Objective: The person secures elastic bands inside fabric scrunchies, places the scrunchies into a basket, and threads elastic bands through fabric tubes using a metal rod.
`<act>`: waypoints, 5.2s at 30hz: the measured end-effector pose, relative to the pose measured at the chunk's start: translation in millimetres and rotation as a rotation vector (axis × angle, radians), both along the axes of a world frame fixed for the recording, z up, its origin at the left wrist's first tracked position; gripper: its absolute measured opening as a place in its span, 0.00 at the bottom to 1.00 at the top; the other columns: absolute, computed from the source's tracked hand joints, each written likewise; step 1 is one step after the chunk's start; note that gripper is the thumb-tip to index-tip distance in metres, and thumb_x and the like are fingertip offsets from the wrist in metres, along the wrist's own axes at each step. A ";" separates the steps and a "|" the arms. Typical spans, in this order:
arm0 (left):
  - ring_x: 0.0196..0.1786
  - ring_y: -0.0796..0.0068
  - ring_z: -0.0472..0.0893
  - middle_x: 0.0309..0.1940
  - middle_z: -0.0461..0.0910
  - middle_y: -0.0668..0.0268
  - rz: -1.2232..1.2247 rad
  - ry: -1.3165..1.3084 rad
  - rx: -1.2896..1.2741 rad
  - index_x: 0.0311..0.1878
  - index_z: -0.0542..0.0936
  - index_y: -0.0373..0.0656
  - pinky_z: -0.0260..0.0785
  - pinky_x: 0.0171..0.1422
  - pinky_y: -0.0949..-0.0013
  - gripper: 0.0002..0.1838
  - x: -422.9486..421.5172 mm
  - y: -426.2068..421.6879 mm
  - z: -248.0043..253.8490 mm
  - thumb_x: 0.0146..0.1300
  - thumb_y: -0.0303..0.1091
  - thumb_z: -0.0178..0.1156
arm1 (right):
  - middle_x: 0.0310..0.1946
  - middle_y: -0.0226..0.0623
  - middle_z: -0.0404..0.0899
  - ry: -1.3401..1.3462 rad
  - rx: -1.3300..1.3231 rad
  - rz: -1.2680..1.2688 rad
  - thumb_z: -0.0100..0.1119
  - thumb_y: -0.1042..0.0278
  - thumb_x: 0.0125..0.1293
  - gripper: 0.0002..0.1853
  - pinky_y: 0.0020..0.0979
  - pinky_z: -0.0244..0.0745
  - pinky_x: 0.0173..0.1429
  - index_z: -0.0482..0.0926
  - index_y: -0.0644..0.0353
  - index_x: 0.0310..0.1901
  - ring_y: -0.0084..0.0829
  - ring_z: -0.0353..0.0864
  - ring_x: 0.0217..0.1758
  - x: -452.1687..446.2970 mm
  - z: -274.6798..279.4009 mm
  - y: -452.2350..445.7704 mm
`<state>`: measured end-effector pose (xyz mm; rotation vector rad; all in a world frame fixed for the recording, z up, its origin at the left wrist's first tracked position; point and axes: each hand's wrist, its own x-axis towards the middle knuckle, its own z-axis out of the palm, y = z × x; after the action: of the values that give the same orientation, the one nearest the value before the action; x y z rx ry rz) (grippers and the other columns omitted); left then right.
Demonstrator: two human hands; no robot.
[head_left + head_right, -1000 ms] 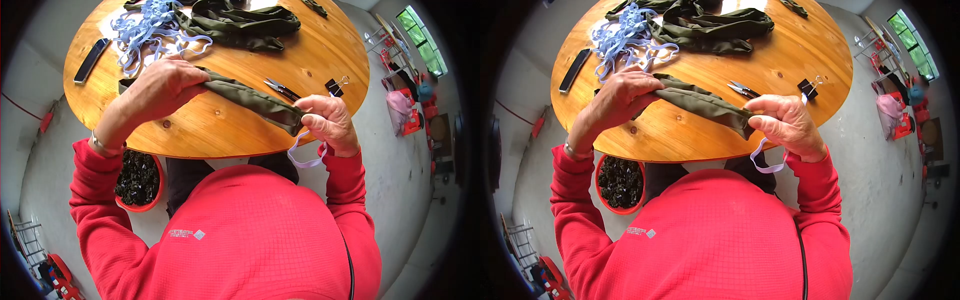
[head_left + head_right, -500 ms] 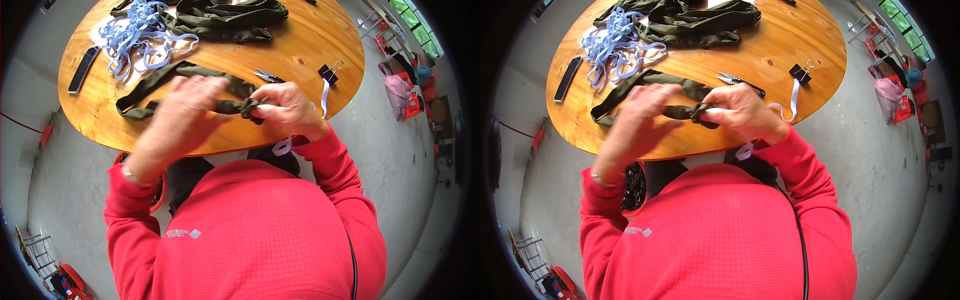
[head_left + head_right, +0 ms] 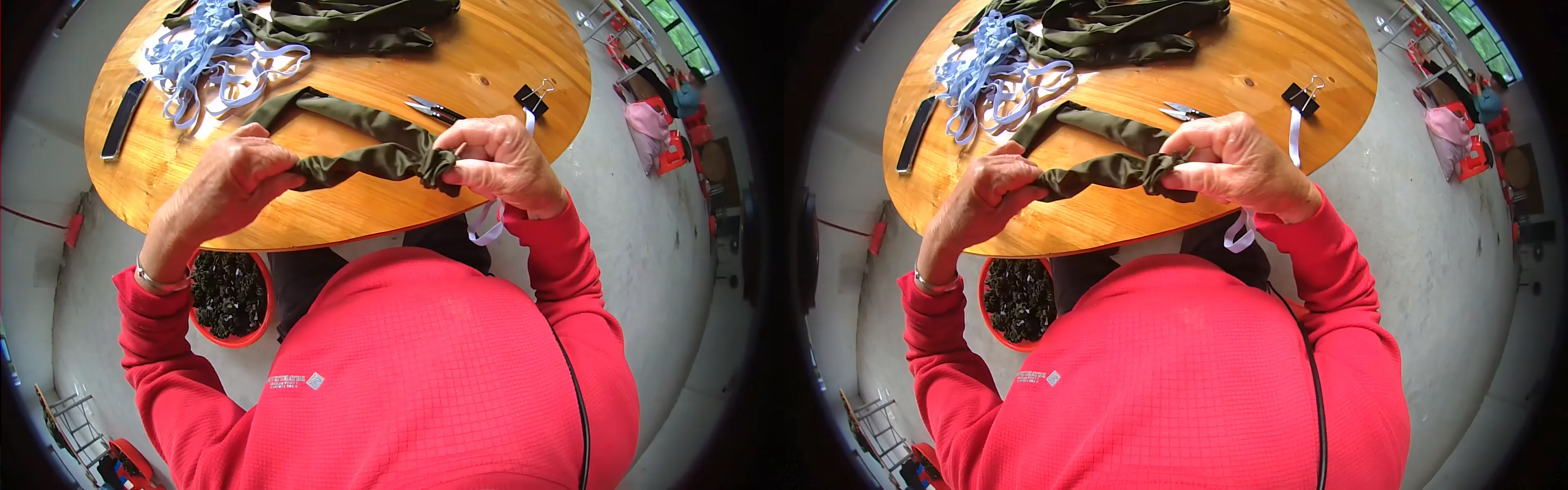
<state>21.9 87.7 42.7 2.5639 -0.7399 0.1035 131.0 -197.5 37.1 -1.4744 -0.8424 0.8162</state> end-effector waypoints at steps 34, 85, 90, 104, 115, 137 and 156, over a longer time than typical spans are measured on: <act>0.25 0.64 0.77 0.19 0.75 0.64 0.325 -0.318 0.161 0.28 0.75 0.43 0.66 0.36 0.65 0.04 -34.3 35.0 -22.8 0.55 0.29 0.60 | 0.26 0.35 0.77 -1.154 -0.083 -0.474 0.66 0.68 0.54 0.09 0.27 0.67 0.31 0.78 0.62 0.34 0.27 0.75 0.29 24.9 -4.1 -1.3; 0.22 0.52 0.70 0.18 0.69 0.53 0.354 0.049 -0.072 0.27 0.74 0.38 0.61 0.24 0.61 0.06 -27.7 17.0 -10.7 0.56 0.28 0.60 | 0.23 0.39 0.76 -0.823 -0.152 0.009 0.62 0.67 0.58 0.09 0.30 0.67 0.32 0.77 0.64 0.33 0.38 0.73 0.25 36.6 -30.2 18.4; 0.22 0.53 0.71 0.18 0.70 0.53 0.391 -0.044 -0.099 0.27 0.75 0.38 0.62 0.24 0.62 0.06 -16.9 -8.2 -0.3 0.55 0.29 0.61 | 0.33 0.38 0.78 -1.480 0.123 -0.316 0.65 0.65 0.53 0.15 0.37 0.64 0.50 0.77 0.61 0.41 0.40 0.77 0.42 10.9 10.3 48.9; 0.22 0.90 0.63 0.16 0.64 0.77 0.090 0.698 -0.514 0.25 0.75 0.34 0.57 0.22 0.75 0.14 -15.0 31.3 10.0 0.63 0.34 0.59 | 0.19 0.33 0.72 -0.725 -0.088 0.020 0.58 0.74 0.60 0.05 0.24 0.63 0.26 0.77 0.68 0.30 0.21 0.68 0.20 22.4 50.7 -9.2; 0.20 0.60 0.72 0.16 0.70 0.57 0.101 0.019 -0.121 0.30 0.75 0.37 0.62 0.26 0.66 0.06 -10.7 -6.9 10.5 0.59 0.28 0.59 | 0.19 0.35 0.71 -0.699 -0.017 -0.039 0.58 0.74 0.59 0.04 0.27 0.65 0.28 0.77 0.67 0.30 0.27 0.70 0.22 10.9 20.4 11.5; 0.17 0.63 0.67 0.15 0.66 0.56 0.208 0.094 -0.141 0.28 0.76 0.37 0.59 0.23 0.66 0.04 -15.8 -10.9 8.2 0.56 0.26 0.61 | 0.17 0.29 0.73 -0.457 0.030 0.157 0.61 0.72 0.60 0.06 0.20 0.64 0.25 0.80 0.65 0.30 0.16 0.69 0.21 28.8 -18.0 26.4; 0.16 0.58 0.62 0.14 0.64 0.54 0.259 -0.072 0.013 0.22 0.71 0.36 0.57 0.22 0.63 0.13 -0.1 -18.2 4.7 0.58 0.32 0.59 | 0.41 0.44 0.79 -1.345 0.177 -0.171 0.62 0.56 0.57 0.20 0.41 0.69 0.49 0.77 0.60 0.47 0.42 0.77 0.46 15.3 8.3 50.0</act>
<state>21.8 69.5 47.3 2.6685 -0.4305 0.2758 146.3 -147.5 45.4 -1.8187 -1.6486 -0.5223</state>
